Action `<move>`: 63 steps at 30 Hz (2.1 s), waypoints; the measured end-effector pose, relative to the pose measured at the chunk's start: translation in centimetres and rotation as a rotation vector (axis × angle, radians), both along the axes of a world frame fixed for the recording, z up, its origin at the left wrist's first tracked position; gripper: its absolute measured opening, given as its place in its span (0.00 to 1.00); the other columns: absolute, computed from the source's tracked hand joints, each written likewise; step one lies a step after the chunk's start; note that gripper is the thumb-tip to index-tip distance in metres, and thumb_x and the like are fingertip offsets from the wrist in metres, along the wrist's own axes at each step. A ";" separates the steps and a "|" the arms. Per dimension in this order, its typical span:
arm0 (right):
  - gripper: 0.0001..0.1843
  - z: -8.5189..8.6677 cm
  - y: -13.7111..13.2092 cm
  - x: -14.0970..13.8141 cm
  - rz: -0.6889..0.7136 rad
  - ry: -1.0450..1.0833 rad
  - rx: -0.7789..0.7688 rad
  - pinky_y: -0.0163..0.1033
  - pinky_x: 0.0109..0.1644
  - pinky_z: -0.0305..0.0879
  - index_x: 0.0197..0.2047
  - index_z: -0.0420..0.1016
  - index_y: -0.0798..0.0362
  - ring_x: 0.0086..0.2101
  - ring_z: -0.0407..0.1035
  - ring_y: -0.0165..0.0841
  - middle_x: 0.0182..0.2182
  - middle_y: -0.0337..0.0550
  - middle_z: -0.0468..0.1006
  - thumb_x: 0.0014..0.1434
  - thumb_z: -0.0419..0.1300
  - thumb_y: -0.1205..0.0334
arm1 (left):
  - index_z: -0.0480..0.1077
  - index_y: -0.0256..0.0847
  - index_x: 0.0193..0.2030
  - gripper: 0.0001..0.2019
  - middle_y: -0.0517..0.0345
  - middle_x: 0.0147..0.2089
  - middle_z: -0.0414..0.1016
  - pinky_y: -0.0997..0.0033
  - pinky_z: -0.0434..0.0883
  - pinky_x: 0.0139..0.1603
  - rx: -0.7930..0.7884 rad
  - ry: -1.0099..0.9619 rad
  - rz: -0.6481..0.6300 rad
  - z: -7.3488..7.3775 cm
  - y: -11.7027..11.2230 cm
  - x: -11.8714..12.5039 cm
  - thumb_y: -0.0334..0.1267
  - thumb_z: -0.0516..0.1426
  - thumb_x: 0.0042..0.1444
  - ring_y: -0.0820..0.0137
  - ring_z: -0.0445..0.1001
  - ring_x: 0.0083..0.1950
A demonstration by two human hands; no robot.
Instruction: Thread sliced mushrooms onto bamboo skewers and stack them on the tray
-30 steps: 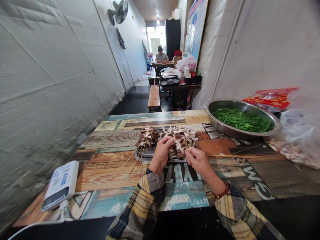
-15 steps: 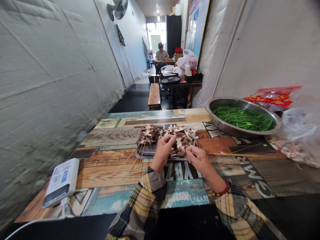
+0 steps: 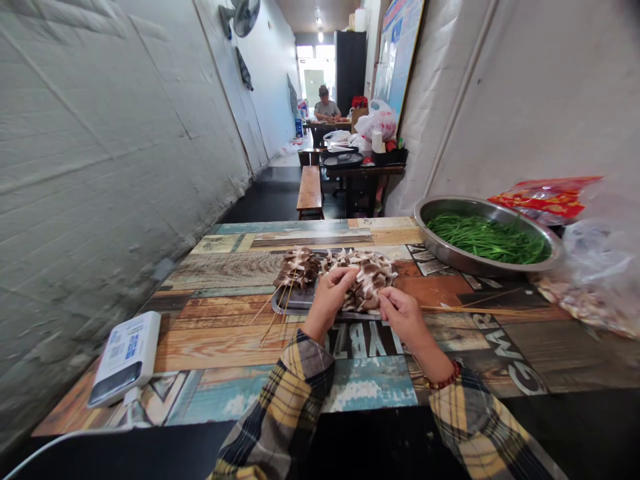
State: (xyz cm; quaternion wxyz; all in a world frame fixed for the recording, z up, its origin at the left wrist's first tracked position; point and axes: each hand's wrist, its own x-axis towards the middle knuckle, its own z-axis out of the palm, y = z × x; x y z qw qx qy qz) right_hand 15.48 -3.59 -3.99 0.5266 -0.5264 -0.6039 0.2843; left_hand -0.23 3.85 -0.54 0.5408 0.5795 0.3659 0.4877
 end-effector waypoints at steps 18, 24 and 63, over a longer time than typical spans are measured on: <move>0.15 1.0 -0.1 0.6 -0.185 -0.006 0.068 0.32 0.24 0.54 0.28 0.68 0.53 0.19 0.59 0.27 0.16 0.33 0.63 0.64 0.51 0.56 | 0.77 0.42 0.36 0.15 0.52 0.35 0.69 0.63 0.64 0.44 0.706 0.932 -0.047 -1.3 0.3 -0.3 0.24 0.54 0.47 0.63 0.67 0.41; 0.15 1.2 -0.2 0.6 -0.185 -0.027 0.072 0.32 0.25 0.54 0.27 0.67 0.53 0.19 0.59 0.27 0.16 0.33 0.63 0.64 0.51 0.57 | 0.75 0.41 0.29 0.06 0.53 0.35 0.70 0.64 0.63 0.44 0.660 0.815 -0.006 -1.4 0.7 -0.4 0.27 0.57 0.48 0.65 0.67 0.41; 0.15 1.0 -0.3 -0.3 0.045 -0.180 0.014 0.32 0.25 0.57 0.28 0.69 0.52 0.19 0.62 0.28 0.15 0.33 0.67 0.64 0.50 0.57 | 0.68 0.38 0.27 0.12 0.59 0.34 0.76 0.73 0.69 0.38 -0.215 -0.373 0.065 0.2 0.5 -0.1 0.34 0.66 0.38 0.76 0.72 0.31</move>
